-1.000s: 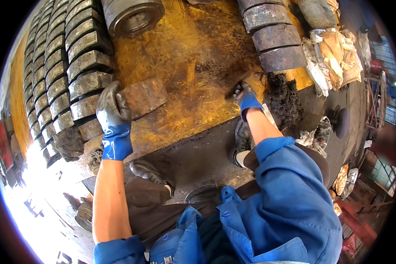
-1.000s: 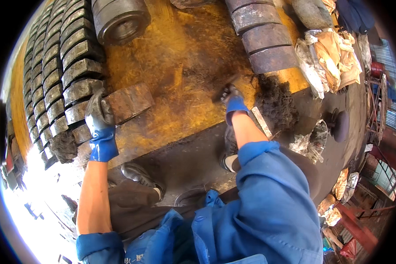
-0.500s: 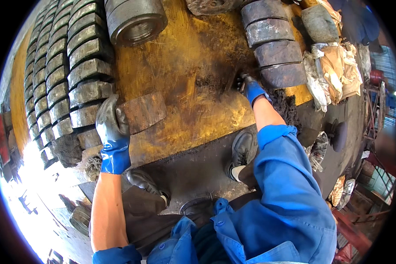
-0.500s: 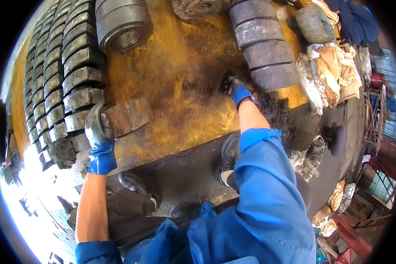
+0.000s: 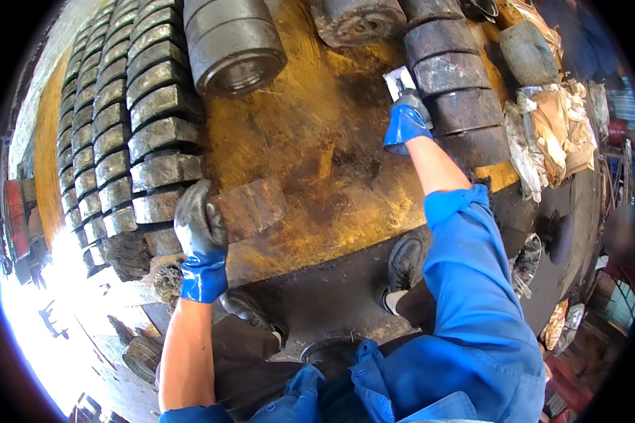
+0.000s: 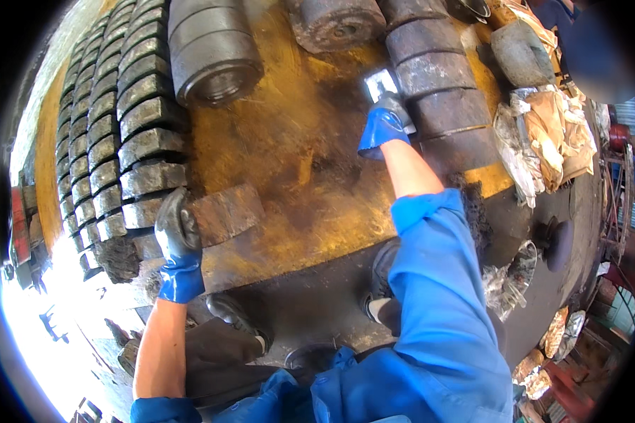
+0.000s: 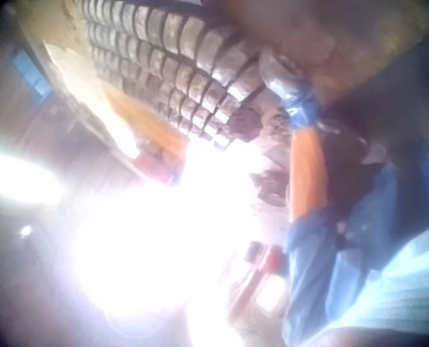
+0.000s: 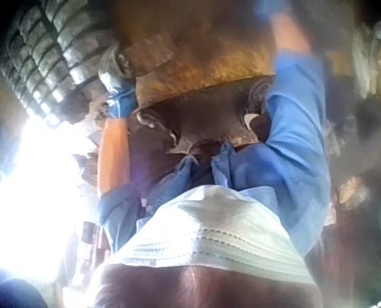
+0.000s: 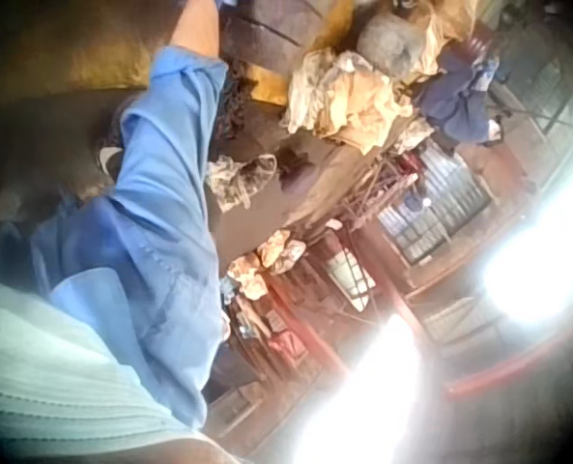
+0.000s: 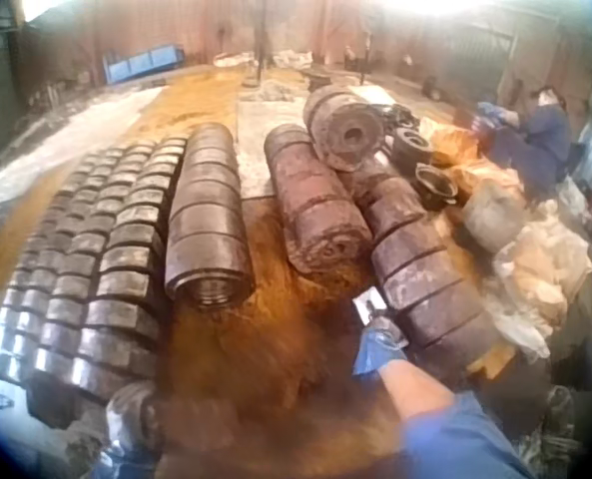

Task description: The person sits on the floor and repeatedly strikes a metal part with a hammer. They adjust the part's position and continue striking it multiple times.

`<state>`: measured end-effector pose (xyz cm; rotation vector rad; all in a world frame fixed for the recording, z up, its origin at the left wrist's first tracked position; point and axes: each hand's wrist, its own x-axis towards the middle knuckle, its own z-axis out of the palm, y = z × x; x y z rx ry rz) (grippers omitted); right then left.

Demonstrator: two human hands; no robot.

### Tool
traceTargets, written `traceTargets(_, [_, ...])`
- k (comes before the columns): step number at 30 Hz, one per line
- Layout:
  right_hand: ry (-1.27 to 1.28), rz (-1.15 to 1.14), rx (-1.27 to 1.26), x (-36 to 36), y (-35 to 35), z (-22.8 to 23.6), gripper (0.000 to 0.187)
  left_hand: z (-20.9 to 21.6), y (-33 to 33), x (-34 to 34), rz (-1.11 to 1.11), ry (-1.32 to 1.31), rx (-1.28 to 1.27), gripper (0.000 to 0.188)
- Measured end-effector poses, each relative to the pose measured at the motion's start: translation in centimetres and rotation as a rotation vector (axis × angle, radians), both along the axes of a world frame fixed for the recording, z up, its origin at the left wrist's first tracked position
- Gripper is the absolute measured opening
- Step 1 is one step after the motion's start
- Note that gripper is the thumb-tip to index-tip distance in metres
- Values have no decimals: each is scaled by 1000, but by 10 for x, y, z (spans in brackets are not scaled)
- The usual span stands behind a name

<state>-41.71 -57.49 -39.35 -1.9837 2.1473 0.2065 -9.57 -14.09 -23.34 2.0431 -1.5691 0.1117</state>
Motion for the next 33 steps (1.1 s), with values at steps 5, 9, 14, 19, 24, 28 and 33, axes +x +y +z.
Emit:
traceTargets(5, [-443,-10,-21,15,-11,-46,43,9,-7,-1,-17,12,-29,35])
traceTargets(9, [-156,138,-282,17,-30,-64,38,7,-29,-7,-85,51,-86,39])
traceTargets(14, [68,716,-37,118,42,-10,35,13,3,1,24,62,-19,33])
traceTargets(19, [90,1102,-125,91,98,-6,25,10,1,0,39,42,-18,34])
traceTargets(24, [101,1022,-5,91,148,10,19,15,6,2,62,52,8,34])
traceTargets(28, [-85,1060,-240,115,239,-41,22,14,17,4,108,54,8,33])
traceTargets(33, [-130,641,45,91,255,-132,32,10,0,0,52,46,-25,32])
